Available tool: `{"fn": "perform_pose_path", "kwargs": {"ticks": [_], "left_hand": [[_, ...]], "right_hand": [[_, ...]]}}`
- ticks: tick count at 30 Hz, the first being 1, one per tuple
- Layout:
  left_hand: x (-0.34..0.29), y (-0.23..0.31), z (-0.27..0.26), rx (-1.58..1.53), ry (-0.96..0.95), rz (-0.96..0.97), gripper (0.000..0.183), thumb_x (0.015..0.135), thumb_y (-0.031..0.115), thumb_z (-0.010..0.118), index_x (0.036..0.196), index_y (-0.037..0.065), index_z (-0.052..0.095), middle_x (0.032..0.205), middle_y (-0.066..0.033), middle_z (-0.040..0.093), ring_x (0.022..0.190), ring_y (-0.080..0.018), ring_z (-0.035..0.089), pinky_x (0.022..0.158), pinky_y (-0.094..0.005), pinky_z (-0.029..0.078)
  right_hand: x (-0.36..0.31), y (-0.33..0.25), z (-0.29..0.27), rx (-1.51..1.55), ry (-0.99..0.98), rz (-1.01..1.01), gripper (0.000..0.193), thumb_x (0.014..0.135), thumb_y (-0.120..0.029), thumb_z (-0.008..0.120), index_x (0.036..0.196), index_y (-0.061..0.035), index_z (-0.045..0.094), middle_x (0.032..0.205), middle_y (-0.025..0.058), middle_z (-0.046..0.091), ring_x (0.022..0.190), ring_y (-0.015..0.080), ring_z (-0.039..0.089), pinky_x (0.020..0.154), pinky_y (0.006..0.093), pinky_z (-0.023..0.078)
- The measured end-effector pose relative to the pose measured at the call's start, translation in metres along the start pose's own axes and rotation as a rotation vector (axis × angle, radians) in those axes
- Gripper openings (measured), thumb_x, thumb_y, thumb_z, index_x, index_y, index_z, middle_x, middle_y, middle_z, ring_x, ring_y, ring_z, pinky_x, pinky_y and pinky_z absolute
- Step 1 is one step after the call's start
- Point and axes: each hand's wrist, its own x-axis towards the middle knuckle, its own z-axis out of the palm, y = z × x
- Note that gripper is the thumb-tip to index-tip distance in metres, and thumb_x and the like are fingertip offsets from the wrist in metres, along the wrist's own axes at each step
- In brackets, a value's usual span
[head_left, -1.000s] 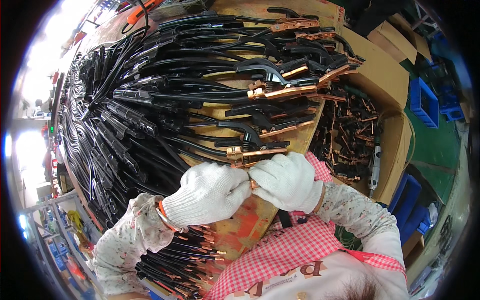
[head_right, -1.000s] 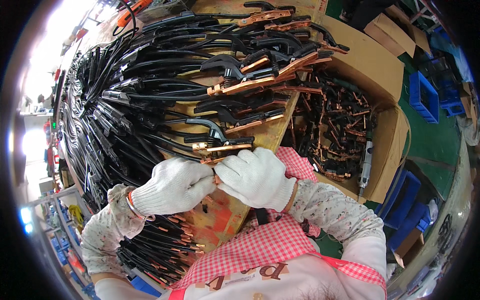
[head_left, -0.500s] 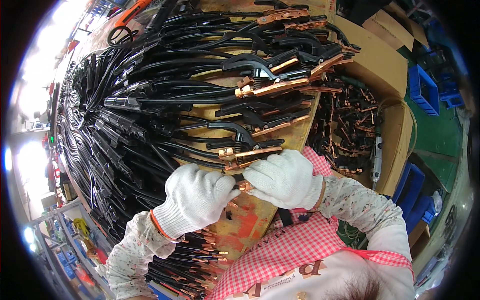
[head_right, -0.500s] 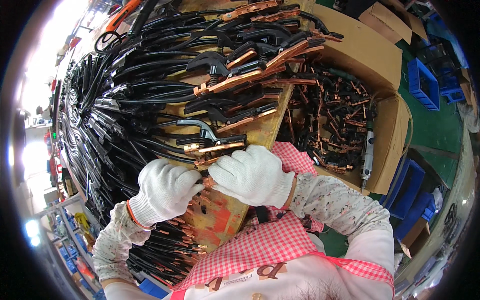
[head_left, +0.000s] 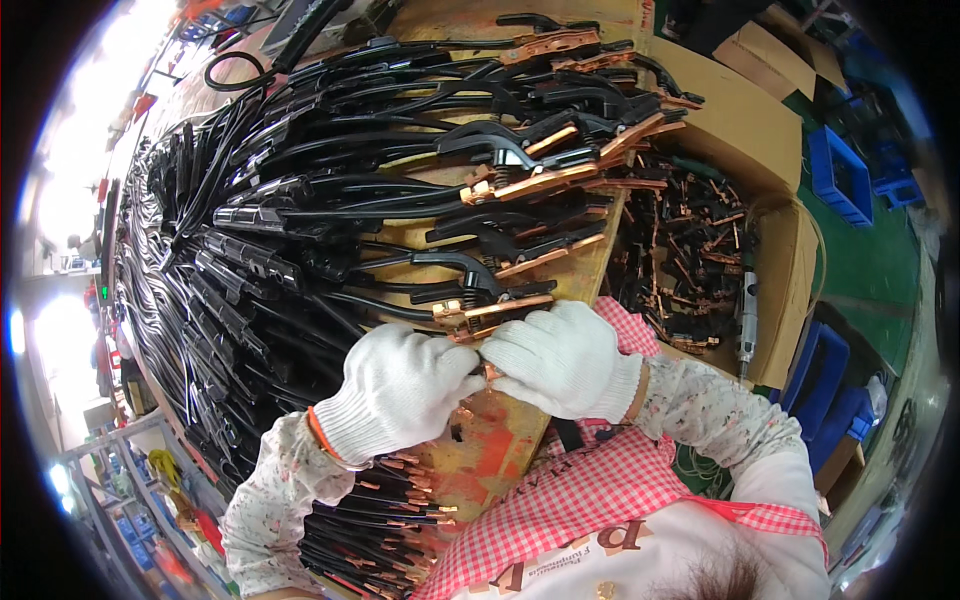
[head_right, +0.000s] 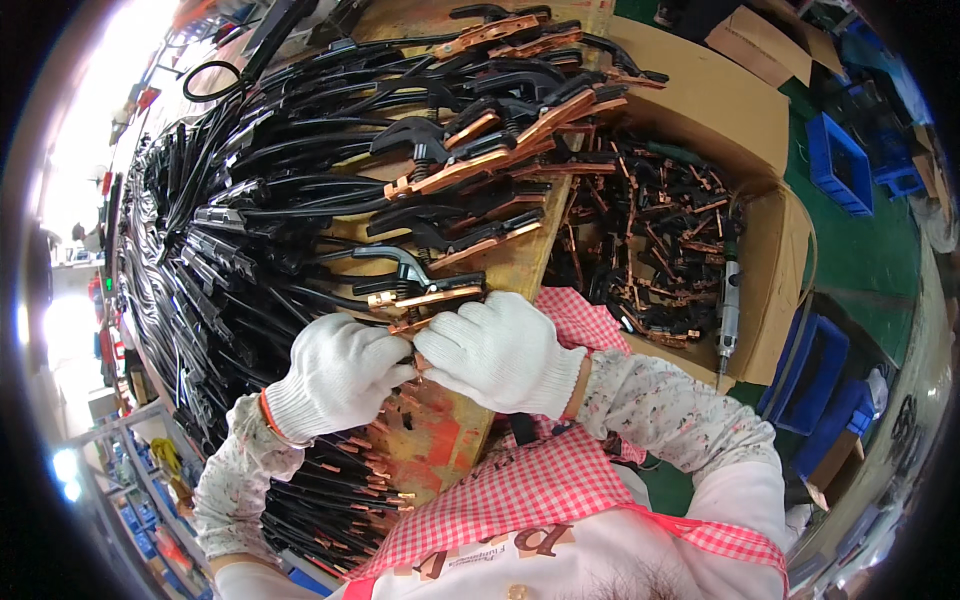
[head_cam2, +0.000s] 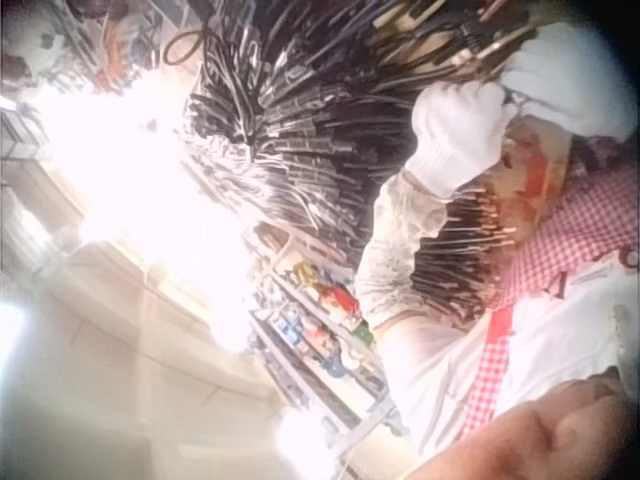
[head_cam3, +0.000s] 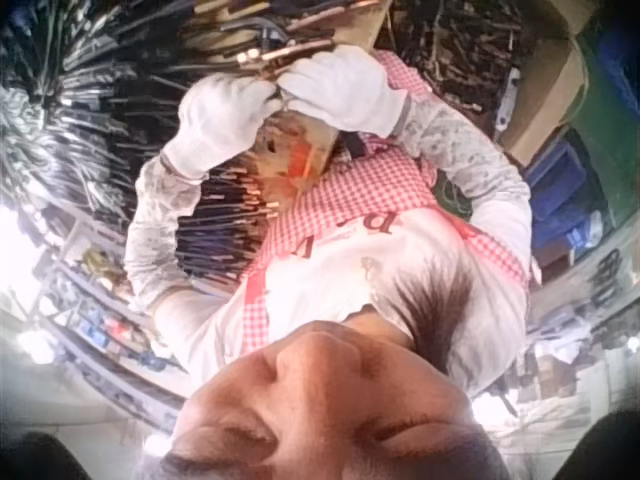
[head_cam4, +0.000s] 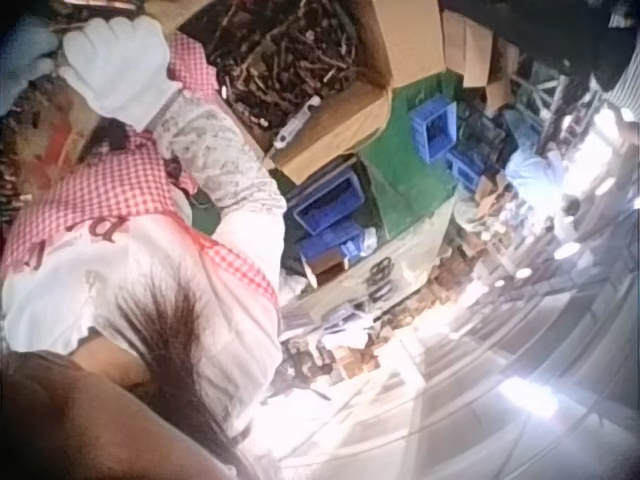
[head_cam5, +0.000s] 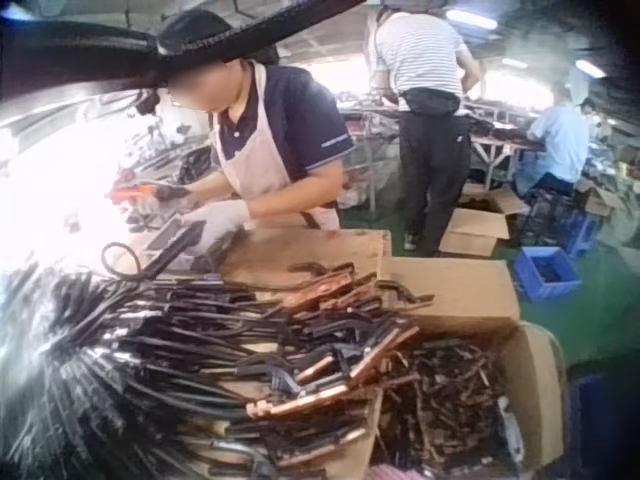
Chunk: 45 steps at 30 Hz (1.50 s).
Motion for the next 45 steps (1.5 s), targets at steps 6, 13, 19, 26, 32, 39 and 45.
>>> {"fn": "perform_pose_path", "kwargs": {"ticks": [6,13,19,26,32,39,45], "left_hand": [[-0.002,0.001,-0.006,-0.177,0.145,0.016,0.038,0.082,0.041,0.075,0.102,0.009,0.069,0.082,-0.0095,0.067,0.076,-0.0298,0.065,0.074,-0.0413,0.049],[0.002,0.01,-0.002,-0.109,0.193,-0.052,0.049,0.074,0.048,0.08,0.1,0.008,0.069,0.08,-0.0076,0.067,0.07,-0.0286,0.065,0.069,-0.0395,0.048],[0.004,0.012,0.004,-0.111,0.204,-0.09,0.037,0.08,0.041,0.077,0.094,0.007,0.07,0.075,-0.0054,0.066,0.066,-0.0267,0.064,0.067,-0.0383,0.048],[0.004,0.012,0.011,0.184,0.216,0.019,0.03,0.075,0.035,0.079,0.09,0.012,0.068,0.071,-0.0004,0.061,0.066,-0.0205,0.063,0.067,-0.0344,0.047],[0.002,0.007,0.011,0.299,0.306,0.055,0.031,0.075,0.036,0.076,0.092,0.013,0.066,0.069,0.0014,0.056,0.065,-0.0188,0.06,0.067,-0.0347,0.046],[-0.013,-0.019,0.008,0.246,0.398,0.114,0.026,0.08,0.037,0.07,0.09,0.014,0.063,0.07,0.0006,0.054,0.066,-0.0217,0.059,0.065,-0.0352,0.044],[-0.006,-0.014,-0.005,0.055,0.425,0.119,0.02,0.083,0.029,0.071,0.092,0.013,0.064,0.073,-0.0017,0.059,0.067,-0.0245,0.061,0.065,-0.0375,0.044]], "right_hand": [[-0.005,-0.004,-0.01,-0.008,0.001,0.075,0.035,0.08,-0.036,0.073,0.105,-0.0148,0.064,0.093,-0.0008,0.062,0.083,0.0191,0.06,0.068,0.0352,0.046],[-0.005,-0.002,-0.005,-0.02,-0.007,0.081,0.03,0.078,-0.033,0.075,0.1,-0.0149,0.064,0.09,-0.0005,0.062,0.08,0.0208,0.06,0.067,0.0365,0.045],[-0.006,-0.003,-0.003,-0.02,0.011,0.061,0.027,0.078,-0.03,0.075,0.098,-0.0148,0.064,0.088,-0.0006,0.061,0.078,0.0209,0.06,0.066,0.0368,0.045],[-0.006,-0.002,-0.002,-0.015,0.068,0.065,0.029,0.077,-0.031,0.076,0.098,-0.0147,0.064,0.087,-0.001,0.061,0.077,0.0208,0.059,0.066,0.0364,0.044],[-0.008,-0.001,-0.003,-0.04,0.084,0.067,0.027,0.079,-0.031,0.075,0.097,-0.0148,0.064,0.089,-0.0001,0.063,0.078,0.0212,0.06,0.067,0.0366,0.045],[-0.04,0.013,-0.049,-0.144,0.029,0.219,0.025,0.077,-0.027,0.077,0.095,-0.0146,0.067,0.081,0.0013,0.065,0.073,0.0233,0.064,0.064,0.039,0.046],[-0.013,-0.046,-0.026,0.206,-0.045,0.166,0.022,0.081,-0.032,0.076,0.092,-0.0136,0.07,0.077,0.0013,0.065,0.07,0.0233,0.066,0.061,0.0378,0.048]]}}
